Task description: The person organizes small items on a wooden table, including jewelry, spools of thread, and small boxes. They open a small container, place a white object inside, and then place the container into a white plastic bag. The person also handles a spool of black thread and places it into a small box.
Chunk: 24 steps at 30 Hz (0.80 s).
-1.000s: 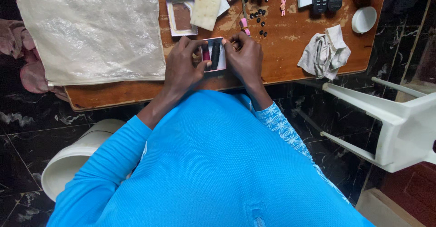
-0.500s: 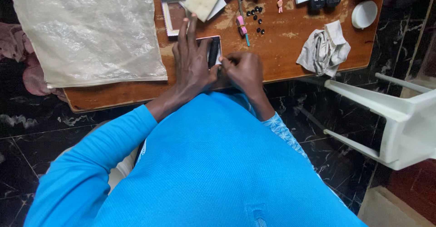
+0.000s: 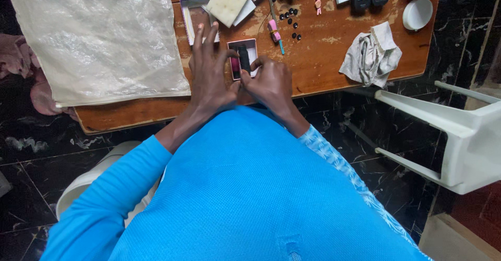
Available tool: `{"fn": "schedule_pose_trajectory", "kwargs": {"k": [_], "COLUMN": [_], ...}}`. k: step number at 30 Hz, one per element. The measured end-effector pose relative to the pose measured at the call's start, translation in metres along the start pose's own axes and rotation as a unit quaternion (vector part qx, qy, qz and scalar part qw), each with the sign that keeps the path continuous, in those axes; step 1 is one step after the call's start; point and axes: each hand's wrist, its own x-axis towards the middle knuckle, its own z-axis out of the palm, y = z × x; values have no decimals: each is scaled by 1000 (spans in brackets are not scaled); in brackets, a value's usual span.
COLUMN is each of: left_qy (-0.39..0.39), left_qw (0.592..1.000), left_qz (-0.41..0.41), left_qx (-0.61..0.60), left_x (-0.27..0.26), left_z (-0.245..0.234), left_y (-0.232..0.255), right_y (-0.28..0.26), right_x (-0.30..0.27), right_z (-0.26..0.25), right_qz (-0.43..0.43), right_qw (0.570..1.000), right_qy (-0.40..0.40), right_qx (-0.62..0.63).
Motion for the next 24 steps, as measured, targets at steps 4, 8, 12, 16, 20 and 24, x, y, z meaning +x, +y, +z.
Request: {"fn": "schedule_pose_trajectory", "kwargs": {"k": [4,8,12,16,20,24], "left_qy": [-32,-63,-101,-121,-133,-129], "left_qw": [976,958,931,901,818,768], "left_qz": [-80,-22,-112,-120,-111,-111], "left_qx": [-200,-278,-333,-399,-548,-617], "left_x": [5,10,12,12,12,13], "left_z": [-33,-49,-46,-50,-52,-52], "left_y": [11,19,21,15,9,12], "right_y": [-14,-31,-32,-7,10,23], "right_x": [-11,-19,-19,-8,1,3], "right_z": [-45,-76,-88,-98,-81,-59], "right_qz": [25,-18,-9,-130,-228,-215], "right_qw": [998,993,989,973,917,873], "right_qy": [-56,-107,-138,-42,-67,-146], "right_qx": [35,34,49,187,319,412]}}
